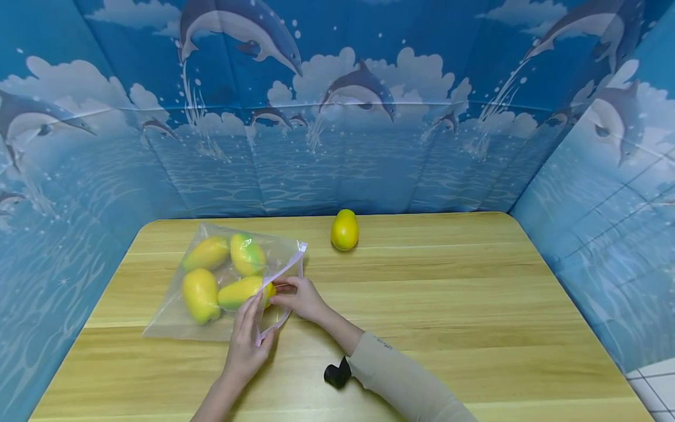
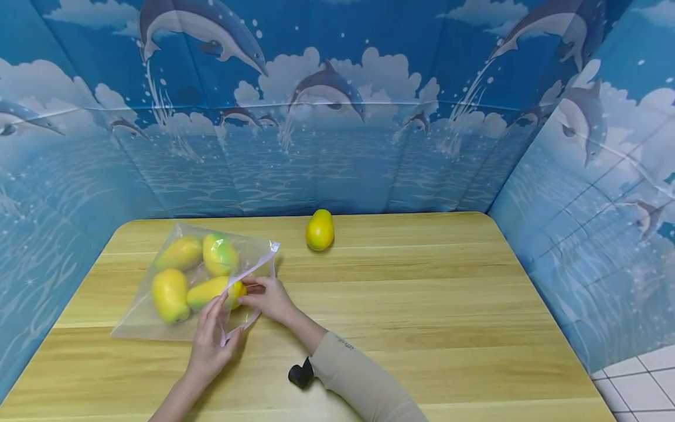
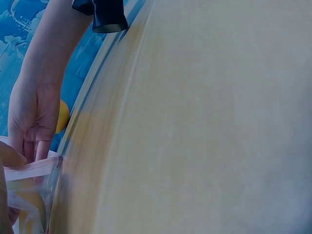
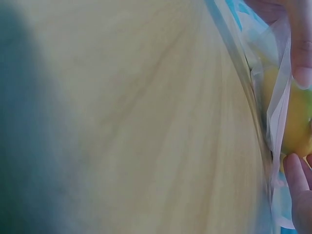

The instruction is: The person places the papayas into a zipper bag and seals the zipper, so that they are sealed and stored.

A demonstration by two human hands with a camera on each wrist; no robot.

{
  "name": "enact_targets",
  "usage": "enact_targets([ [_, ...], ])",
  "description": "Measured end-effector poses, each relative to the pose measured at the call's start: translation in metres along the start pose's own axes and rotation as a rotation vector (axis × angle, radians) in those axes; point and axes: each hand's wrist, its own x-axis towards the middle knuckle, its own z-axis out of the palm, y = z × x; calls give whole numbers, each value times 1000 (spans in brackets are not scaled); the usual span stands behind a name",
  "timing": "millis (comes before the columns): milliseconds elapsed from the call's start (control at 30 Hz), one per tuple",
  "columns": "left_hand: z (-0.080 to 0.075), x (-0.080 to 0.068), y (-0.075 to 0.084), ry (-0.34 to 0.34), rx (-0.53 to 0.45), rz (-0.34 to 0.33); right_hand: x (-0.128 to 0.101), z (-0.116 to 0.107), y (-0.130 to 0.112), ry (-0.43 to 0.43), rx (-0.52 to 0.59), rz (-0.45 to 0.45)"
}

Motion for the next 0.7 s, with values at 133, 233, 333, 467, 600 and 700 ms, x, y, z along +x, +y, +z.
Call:
enact_targets([
  [133, -1, 0, 0, 1, 7, -8, -1, 0, 0, 3, 1, 1],
  [233, -1, -1, -1, -1, 16, -12, -3, -2, -2, -2, 5, -2],
  [333, -1, -1, 0, -4, 29, -18, -6, -6, -5, 7, 9, -6],
  [467, -1, -1, 1, -6, 44, -28, -10, -15, -7, 85, 1, -37],
  [600, -1, -2, 1, 1, 48, -34, -10, -29, -5, 217, -3, -66],
  [700, -1, -2, 1, 6, 49, -35, -5, -43, 6, 348, 10, -111],
])
